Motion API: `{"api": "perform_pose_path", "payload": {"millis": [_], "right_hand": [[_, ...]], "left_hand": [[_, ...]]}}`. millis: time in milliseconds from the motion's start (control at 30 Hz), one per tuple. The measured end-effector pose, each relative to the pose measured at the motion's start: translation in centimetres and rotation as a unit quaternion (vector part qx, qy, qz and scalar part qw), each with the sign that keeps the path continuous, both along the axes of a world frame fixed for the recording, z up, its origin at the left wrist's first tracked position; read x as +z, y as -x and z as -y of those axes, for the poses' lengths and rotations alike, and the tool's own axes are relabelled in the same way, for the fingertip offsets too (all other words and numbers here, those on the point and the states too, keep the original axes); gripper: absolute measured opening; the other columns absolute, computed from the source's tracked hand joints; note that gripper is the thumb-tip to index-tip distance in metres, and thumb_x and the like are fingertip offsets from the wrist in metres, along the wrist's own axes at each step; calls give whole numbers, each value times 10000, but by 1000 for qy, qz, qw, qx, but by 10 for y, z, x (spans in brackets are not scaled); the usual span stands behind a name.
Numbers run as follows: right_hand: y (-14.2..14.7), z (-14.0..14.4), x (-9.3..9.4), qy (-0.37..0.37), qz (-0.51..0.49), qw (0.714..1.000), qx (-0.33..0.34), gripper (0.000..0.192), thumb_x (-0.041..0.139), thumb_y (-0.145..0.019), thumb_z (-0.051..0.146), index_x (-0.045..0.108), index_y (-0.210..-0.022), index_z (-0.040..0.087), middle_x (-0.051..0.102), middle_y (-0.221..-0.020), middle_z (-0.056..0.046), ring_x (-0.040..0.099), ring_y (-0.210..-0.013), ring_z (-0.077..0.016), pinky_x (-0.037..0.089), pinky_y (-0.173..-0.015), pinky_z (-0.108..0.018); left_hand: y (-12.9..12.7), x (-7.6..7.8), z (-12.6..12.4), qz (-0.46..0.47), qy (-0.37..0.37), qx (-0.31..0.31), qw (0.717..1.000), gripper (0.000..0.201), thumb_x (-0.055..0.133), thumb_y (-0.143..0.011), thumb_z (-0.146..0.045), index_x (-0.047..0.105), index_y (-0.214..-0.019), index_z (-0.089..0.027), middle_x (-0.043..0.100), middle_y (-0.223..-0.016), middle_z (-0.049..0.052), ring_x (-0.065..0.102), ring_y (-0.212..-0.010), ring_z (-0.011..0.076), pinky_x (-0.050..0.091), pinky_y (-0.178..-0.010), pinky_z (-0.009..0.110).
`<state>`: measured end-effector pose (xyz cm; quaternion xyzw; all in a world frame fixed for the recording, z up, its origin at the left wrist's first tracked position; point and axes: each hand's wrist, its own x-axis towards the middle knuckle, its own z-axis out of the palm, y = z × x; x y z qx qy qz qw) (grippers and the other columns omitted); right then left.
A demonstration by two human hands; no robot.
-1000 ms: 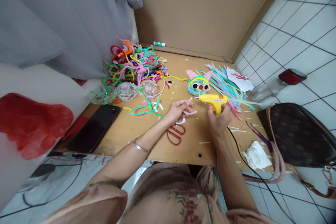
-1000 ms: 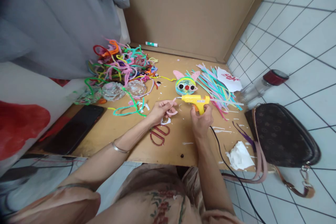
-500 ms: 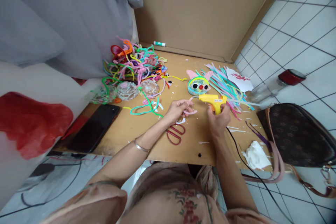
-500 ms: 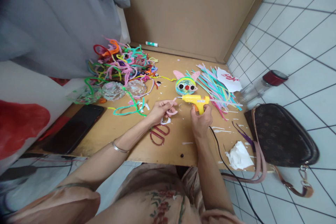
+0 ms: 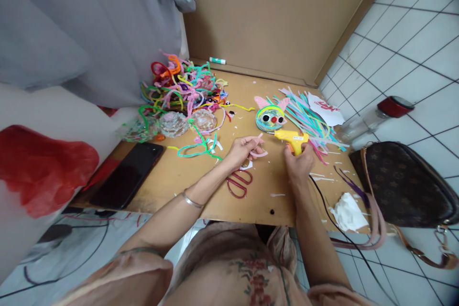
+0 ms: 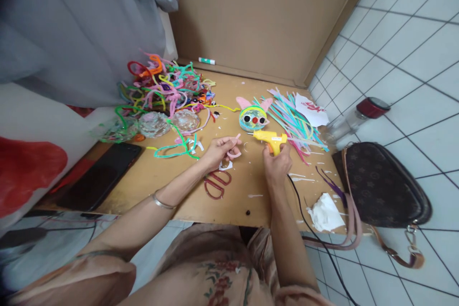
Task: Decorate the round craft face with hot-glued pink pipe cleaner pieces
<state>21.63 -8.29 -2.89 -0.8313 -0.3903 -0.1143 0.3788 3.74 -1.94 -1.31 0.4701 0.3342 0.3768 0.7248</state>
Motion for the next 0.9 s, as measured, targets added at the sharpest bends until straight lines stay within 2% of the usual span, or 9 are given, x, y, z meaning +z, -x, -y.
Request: {"api": "perform_pose_path", "payload": {"millis": [133, 233, 367, 433, 533, 633, 667, 767, 900], "right_hand": [[-15, 0, -9, 62, 15, 998, 22, 407, 581, -721, 503, 606, -935, 157, 644, -868, -110, 578, -827, -269, 449, -735, -360], [-19, 0, -13, 99, 35, 994, 27, 394, 599, -737, 472, 631, -934, 132, 639, -902, -133, 566, -878, -269, 445, -789, -367], [-15, 1, -8, 157, 46, 986, 19, 419, 633, -757, 442, 654, -978, 87, 640, -937, -168, 571, -928, -290, 443, -844, -397], [-9, 4, -2, 163, 63, 984, 17, 462, 638, -772, 456, 657, -1017, 65, 635, -989, -203, 567, -986, -321, 443, -872, -438], [9, 9, 6, 86, 79, 990, 79, 406, 580, -832, 416, 649, -1078, 100, 631, -1068, -194, 563, -1043, -317, 442, -912, -475], [34, 14, 11, -24, -2, 964, 264, 306, 510, -885, 377, 665, -1021, 152, 663, -980, -122, 610, -930, -232, 495, -867, -394], [43, 14, 13, -48, -46, 952, 299, 307, 522, -882, 396, 670, -1015, 161, 669, -956, -104, 619, -875, -213, 513, -822, -369], [64, 12, 19, -117, -152, 928, 318, 300, 567, -868, 420, 686, -1012, 184, 689, -938, -68, 630, -845, -190, 523, -787, -342], [80, -2, 32, -198, -243, 898, 309, 236, 612, -841, 402, 712, -858, 189, 686, -795, -28, 621, -753, -165, 506, -724, -314]], "left_hand": [[0, -4, -3, 8, -13, 49, 999, 359, 737, -709, -445, 737, -850, -115, 668, -665, 18, 468, -493, 51, 358, -460, 176], [1, -6, -5, 4, -38, 82, 996, 331, 754, -687, -421, 761, -834, -125, 638, -628, -3, 404, -493, 44, 347, -474, 180], [3, -3, -6, 13, -37, 78, 996, 357, 766, -669, -424, 770, -865, -126, 534, -509, -33, 358, -463, 43, 274, -449, 184], [3, 1, -6, 25, -33, 83, 996, 363, 778, -646, -416, 768, -864, -126, 552, -532, -28, 371, -470, 42, 276, -455, 189], [3, 5, -6, 48, -34, 118, 991, 346, 804, -603, -391, 747, -812, -122, 629, -639, -5, 415, -500, 39, 323, -480, 193], [3, 8, -6, 73, -28, 147, 986, 345, 829, -568, -367, 695, -769, -121, 620, -627, -14, 448, -497, 41, 350, -487, 189], [3, 8, -7, 78, -26, 155, 985, 346, 833, -562, -365, 675, -753, -124, 608, -606, -23, 448, -485, 40, 351, -482, 186], [4, 10, -8, 83, -29, 169, 982, 346, 830, -564, -376, 633, -712, -133, 586, -560, -37, 441, -453, 34, 349, -469, 177], [5, 9, -10, 76, -34, 176, 981, 341, 828, -569, -381, 631, -698, -135, 580, -534, -37, 444, -440, 39, 346, -460, 180]]}}
